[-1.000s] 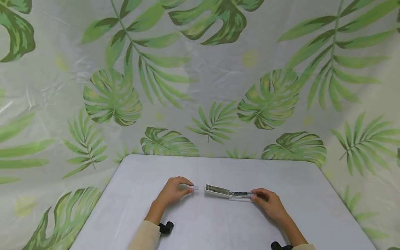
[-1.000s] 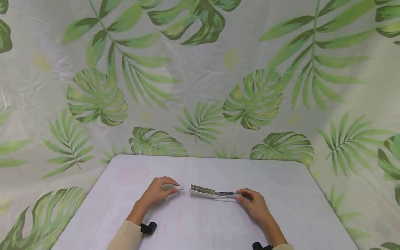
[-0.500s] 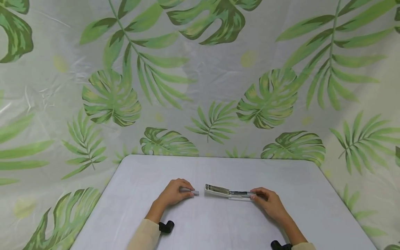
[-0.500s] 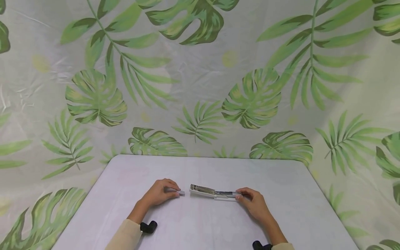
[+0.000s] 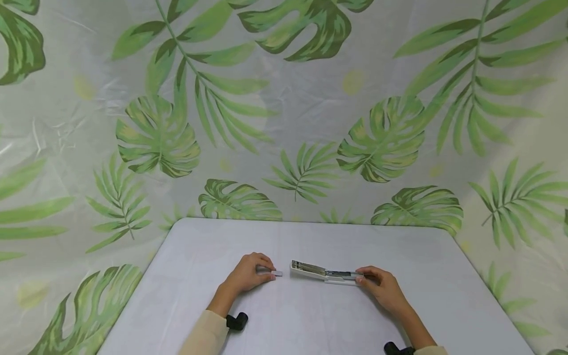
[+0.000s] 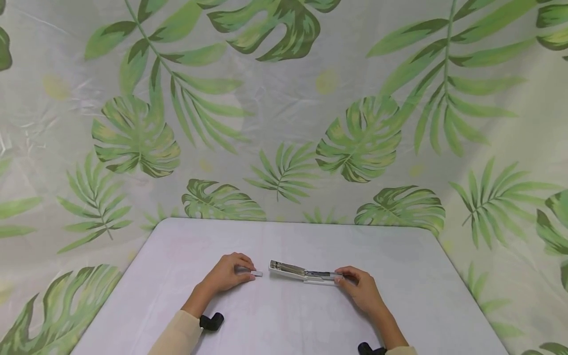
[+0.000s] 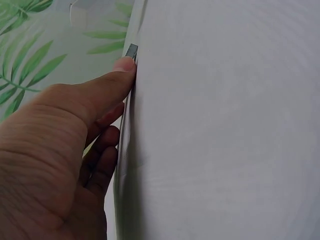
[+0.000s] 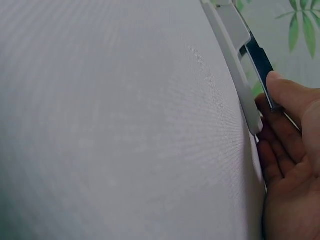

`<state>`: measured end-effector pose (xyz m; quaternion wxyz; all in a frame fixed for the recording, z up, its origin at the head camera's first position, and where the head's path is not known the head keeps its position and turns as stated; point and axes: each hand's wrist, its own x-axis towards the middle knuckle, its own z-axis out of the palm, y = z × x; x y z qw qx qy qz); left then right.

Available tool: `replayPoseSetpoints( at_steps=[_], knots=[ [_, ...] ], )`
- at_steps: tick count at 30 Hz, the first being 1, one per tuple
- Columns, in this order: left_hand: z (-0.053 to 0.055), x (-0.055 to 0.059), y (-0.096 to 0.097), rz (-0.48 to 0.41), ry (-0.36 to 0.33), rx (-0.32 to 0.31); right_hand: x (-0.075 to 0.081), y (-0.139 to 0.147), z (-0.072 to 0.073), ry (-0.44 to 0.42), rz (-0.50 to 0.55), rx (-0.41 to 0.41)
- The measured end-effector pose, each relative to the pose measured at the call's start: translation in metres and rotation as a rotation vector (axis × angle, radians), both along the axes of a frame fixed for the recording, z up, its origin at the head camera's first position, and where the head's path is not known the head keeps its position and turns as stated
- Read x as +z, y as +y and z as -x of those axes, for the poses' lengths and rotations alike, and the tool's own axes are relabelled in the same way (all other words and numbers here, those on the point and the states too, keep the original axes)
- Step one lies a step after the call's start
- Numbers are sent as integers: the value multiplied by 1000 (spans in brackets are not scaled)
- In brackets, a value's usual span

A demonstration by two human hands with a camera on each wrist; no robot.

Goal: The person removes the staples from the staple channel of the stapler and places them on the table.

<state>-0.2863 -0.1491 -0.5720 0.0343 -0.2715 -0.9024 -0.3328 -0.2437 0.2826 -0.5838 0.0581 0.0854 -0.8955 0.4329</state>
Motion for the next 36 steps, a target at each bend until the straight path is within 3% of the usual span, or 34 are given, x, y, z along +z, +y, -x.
replayPoseSetpoints(
  at_steps=[11, 36],
  knots=[
    [0, 1, 0, 41, -25, 5, -2, -2, -2, -13, -30, -27],
    [-4, 0, 3, -2, -56, 36, -1, 1, 0, 13, -25, -5]
  ],
)
